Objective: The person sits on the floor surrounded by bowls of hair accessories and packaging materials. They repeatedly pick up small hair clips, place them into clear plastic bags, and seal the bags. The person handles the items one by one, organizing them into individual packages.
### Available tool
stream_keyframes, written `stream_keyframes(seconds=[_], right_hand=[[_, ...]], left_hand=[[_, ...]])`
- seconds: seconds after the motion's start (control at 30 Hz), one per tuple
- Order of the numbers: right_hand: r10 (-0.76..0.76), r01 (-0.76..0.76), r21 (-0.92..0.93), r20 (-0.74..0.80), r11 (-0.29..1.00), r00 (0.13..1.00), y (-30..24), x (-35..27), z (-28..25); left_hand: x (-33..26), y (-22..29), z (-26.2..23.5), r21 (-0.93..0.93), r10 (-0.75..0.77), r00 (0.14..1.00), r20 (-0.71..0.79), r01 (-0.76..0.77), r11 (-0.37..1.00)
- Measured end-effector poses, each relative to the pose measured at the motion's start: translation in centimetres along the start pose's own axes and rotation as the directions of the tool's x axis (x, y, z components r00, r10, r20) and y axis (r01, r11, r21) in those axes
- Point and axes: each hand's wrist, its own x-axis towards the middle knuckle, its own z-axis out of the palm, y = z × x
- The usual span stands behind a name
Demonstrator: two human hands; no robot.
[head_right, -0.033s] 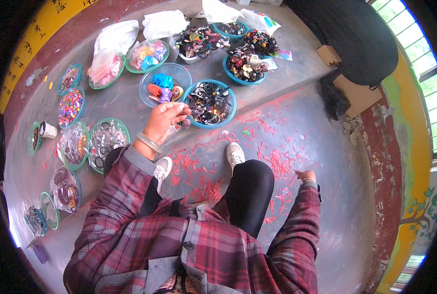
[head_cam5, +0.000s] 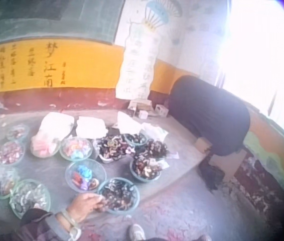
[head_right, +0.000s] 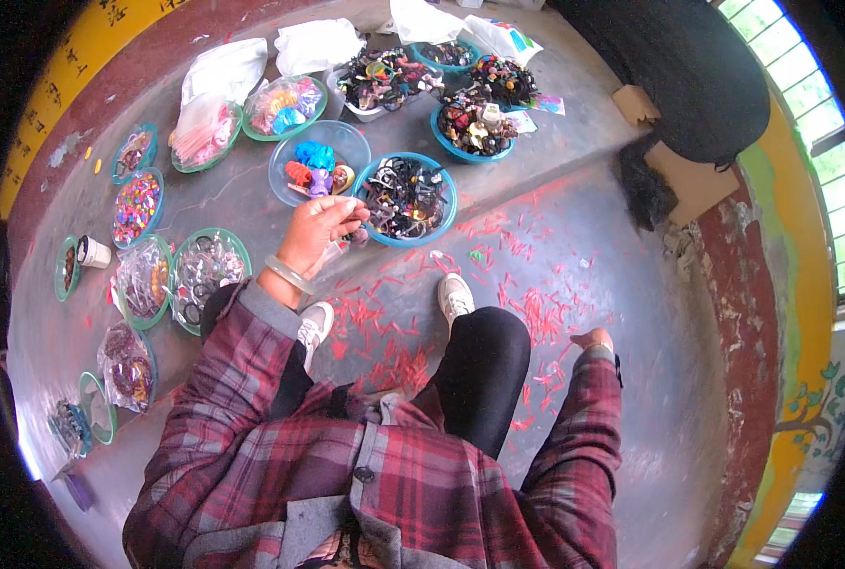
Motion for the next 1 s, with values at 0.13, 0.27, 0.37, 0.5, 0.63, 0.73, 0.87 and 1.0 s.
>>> stream_keyframes(seconds=[0.13, 0.27, 0.37, 0.5, 0.63, 0.73, 0.87, 1.0], right_hand=[[-0.188, 0.138, -0.317, -0.134, 0.938, 0.973, -0.4, 1.5, -2.5], [-0.061, 0.064, 0.080, -0.035, 0.995, 0.998, -1.1, 1.1, -3.6], [-0.035, 0.035, -0.017, 0.004, 0.999, 0.999, -0.4, 1.1, -3.7], [-0.220, 0.221, 0.021, -0.051, 0.975, 0.974, -1.3, -1.5, -3.8], [-0.255, 0.249, 0.397, -0.037, 0.883, 0.966, 0.3, -2.3, -3.8], [-0.210, 0.226, 0.374, -0.083, 0.900, 0.974, 0.5, -3.1, -2.4], [0.081, -0.078, 0.046, -0.074, 0.996, 0.994, 1.7, -3.5, 2.5], [0.065, -0.297, 0.720, 0.332, 0.627, 0.941, 1.5, -4.5, 0.3]], left_hand=[[0.1, 0.0, 0.1, 0.014, -0.008, 1.000, -0.005, 0.008, 1.000], [-0.1, 0.3, -0.2, -0.005, 0.002, 1.000, -0.010, -0.002, 1.000], [-0.1, 0.4, -0.1, -0.003, -0.015, 1.000, 0.019, 0.015, 1.000], [-0.5, 0.7, -0.2, 0.002, 0.003, 1.000, -0.004, -0.003, 1.000], [-0.4, 0.4, -0.3, 0.019, 0.003, 1.000, 0.011, -0.003, 1.000], [-0.4, 0.5, -0.3, 0.028, -0.009, 1.000, 0.008, 0.009, 1.000], [-0.2, 0.2, 0.1, 0.036, -0.001, 1.000, 0.025, 0.000, 0.999], [-0.4, 0.3, -0.1, 0.094, -0.007, 1.000, 0.013, 0.006, 0.996]])
